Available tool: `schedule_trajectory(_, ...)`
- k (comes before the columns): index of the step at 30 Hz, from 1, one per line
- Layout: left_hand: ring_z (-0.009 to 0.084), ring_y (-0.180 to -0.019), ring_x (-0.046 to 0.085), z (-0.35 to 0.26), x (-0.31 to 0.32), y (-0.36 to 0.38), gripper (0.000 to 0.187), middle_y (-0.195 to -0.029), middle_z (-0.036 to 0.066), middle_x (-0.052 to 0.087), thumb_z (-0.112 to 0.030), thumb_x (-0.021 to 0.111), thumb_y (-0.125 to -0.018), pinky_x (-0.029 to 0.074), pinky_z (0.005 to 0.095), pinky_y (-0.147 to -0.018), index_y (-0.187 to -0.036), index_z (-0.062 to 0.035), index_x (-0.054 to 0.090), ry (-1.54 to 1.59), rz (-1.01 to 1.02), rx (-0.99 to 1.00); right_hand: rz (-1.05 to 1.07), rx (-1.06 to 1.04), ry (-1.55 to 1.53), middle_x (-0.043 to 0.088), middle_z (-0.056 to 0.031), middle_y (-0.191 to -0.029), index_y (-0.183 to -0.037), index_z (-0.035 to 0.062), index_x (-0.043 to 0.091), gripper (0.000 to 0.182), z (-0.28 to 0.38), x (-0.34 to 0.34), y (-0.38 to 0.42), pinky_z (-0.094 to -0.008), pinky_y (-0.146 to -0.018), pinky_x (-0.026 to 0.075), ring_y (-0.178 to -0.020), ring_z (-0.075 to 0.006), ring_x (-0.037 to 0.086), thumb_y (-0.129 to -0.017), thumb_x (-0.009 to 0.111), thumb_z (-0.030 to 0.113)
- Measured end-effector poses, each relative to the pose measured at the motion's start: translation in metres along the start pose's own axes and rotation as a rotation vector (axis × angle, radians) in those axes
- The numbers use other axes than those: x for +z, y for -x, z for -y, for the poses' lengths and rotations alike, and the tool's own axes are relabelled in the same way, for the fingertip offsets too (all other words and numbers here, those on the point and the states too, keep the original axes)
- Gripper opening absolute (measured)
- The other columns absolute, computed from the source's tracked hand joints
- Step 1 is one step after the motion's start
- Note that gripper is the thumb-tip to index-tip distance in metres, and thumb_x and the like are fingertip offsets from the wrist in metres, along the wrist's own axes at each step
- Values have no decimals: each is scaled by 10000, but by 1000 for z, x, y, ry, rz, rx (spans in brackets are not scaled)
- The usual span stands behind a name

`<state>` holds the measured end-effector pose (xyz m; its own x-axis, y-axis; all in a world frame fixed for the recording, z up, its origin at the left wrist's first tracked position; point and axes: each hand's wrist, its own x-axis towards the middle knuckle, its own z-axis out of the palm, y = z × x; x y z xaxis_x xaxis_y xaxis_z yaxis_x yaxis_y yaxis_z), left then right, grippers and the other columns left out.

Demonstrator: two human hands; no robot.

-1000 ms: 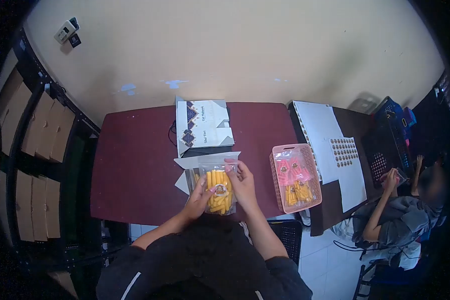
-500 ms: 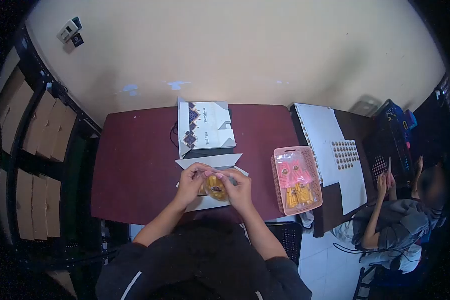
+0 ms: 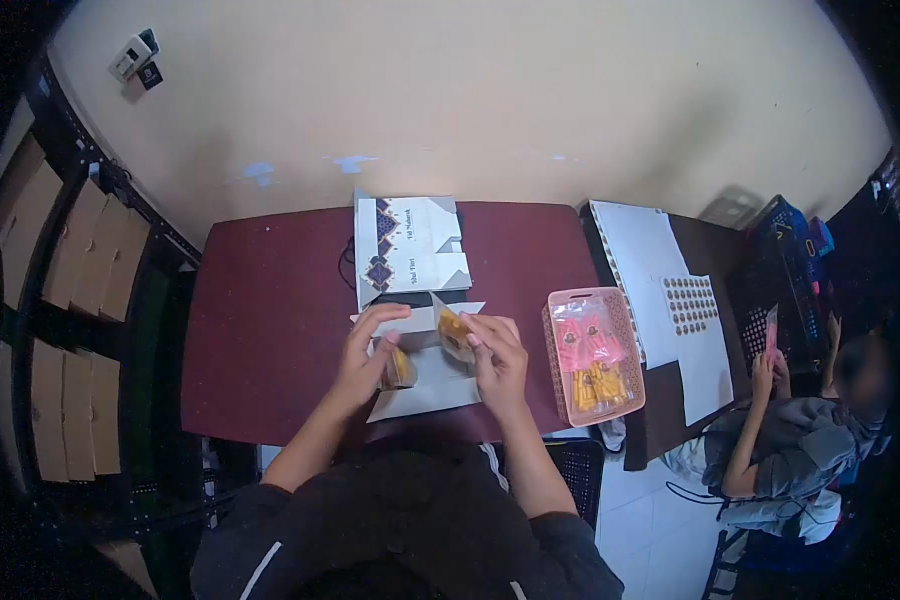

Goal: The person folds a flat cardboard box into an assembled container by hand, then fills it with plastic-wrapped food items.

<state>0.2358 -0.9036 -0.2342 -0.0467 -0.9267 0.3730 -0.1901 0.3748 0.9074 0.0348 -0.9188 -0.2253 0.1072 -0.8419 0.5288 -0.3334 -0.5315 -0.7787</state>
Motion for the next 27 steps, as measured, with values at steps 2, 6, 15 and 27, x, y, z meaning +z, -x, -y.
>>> schedule_trajectory(2, 288, -1169, 398, -13, 11, 5, 381, -1290, 127, 471, -298, 506, -904, 245, 405, -1020, -1185, -45, 549, -227, 45, 80, -15, -69, 37, 642, -104, -1012, -1055, 63, 658, 243, 4, 7, 0, -347, -828, 437, -922, -247, 562, -829, 573, 37)
schedule_trajectory(6, 310, -1224, 331, -14, 23, 13, 497, -1386, 121, 383, -393, 507, -887, 161, 443, -1050, -1247, -50, 510, -248, 1, 97, 49, -152, 150, 611, -103, -1056, -1081, 72, 647, 315, 12, 21, 5, -344, -824, 449, -928, -249, 562, -765, 649, 71)
schedule_trajectory(15, 313, -1212, 341, -18, 20, 15, 439, -1334, 84, 469, -350, 607, -830, 129, 462, -1049, -1172, -77, 577, -126, 17, 84, 32, -112, 66, 551, -123, -1027, -1023, 79, 676, 272, 11, 28, 8, -332, -804, 451, -936, -241, 527, -751, 668, 65)
schedule_trajectory(27, 292, -1206, 364, -7, 1, 3, 177, -1189, -1, 600, -140, 732, -679, 94, 517, -1057, -825, -239, 740, -268, -45, 36, 62, 116, -107, 537, -78, -1149, -845, 114, 710, 207, -3, 15, -3, -370, -913, 362, -1067, -240, 451, -645, 742, 71)
